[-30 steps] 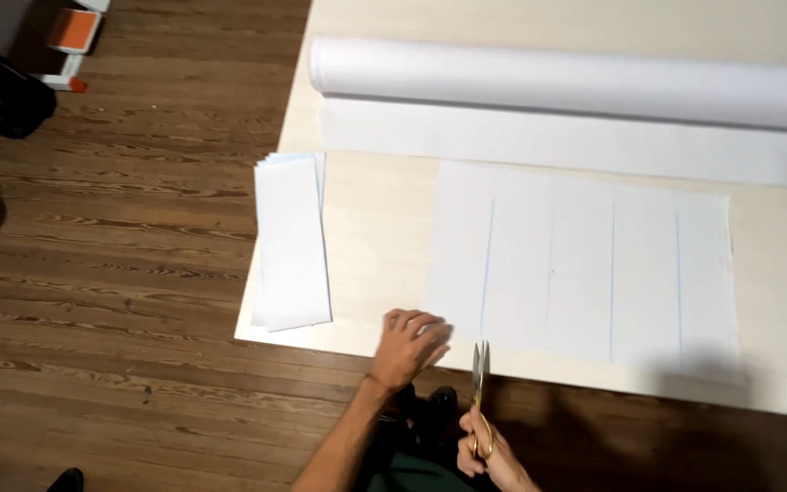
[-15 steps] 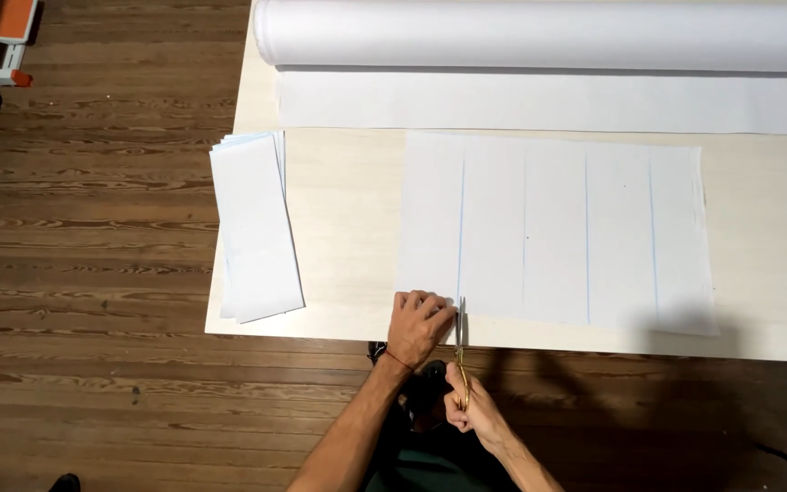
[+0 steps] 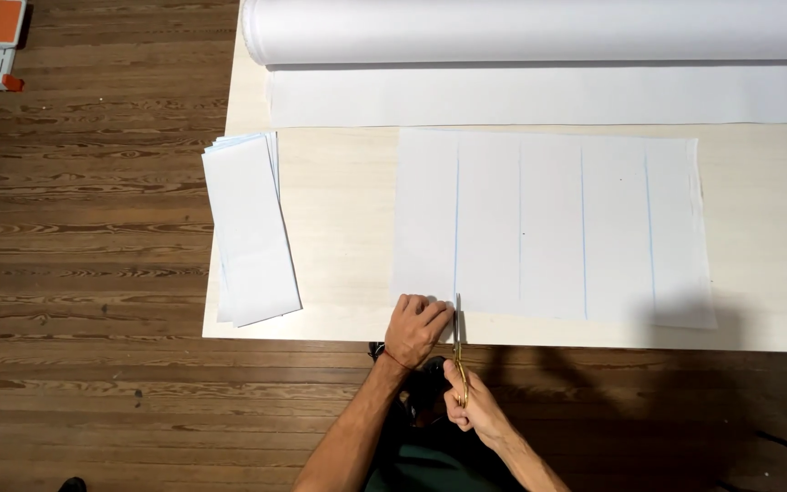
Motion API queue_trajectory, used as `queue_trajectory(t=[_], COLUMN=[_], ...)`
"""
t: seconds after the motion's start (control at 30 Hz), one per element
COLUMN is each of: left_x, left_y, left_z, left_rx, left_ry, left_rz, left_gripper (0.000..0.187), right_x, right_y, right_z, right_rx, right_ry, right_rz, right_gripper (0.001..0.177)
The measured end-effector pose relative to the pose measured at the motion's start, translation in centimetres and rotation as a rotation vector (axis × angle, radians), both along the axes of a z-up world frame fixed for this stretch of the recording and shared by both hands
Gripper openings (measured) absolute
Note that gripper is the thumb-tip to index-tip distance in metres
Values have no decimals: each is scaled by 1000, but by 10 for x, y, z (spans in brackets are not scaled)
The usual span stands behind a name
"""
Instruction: Cutting strips of paper from a large roll using scissors along marked lines
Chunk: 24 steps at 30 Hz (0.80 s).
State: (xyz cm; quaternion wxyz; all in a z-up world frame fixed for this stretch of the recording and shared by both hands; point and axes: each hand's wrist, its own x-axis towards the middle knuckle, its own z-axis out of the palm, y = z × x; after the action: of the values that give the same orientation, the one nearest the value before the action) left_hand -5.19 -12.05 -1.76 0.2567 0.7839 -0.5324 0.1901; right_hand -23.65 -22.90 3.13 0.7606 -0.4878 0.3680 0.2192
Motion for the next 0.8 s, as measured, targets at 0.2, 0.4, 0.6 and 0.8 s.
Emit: queue_trajectory(t=[0.2,0.4,0.6,0.8], left_x=[0,0,1,2], left_y=[1,1,1,2], left_z=[-3,-5,-5,-5], left_rx=[-6,-36,-54,-62], left_ry=[35,18,1,23], left_rz=[-12,11,16,17], left_gripper=[21,18,17,18], right_x=[3,16,17,16], right_y=[3,4,3,2], right_z=[1,18,24,15], right_rx=[-12,-4,-2,-11], right_ry=[-6,85,79,10], right_rz=[13,-35,-27,12], right_gripper=[58,95,94,53])
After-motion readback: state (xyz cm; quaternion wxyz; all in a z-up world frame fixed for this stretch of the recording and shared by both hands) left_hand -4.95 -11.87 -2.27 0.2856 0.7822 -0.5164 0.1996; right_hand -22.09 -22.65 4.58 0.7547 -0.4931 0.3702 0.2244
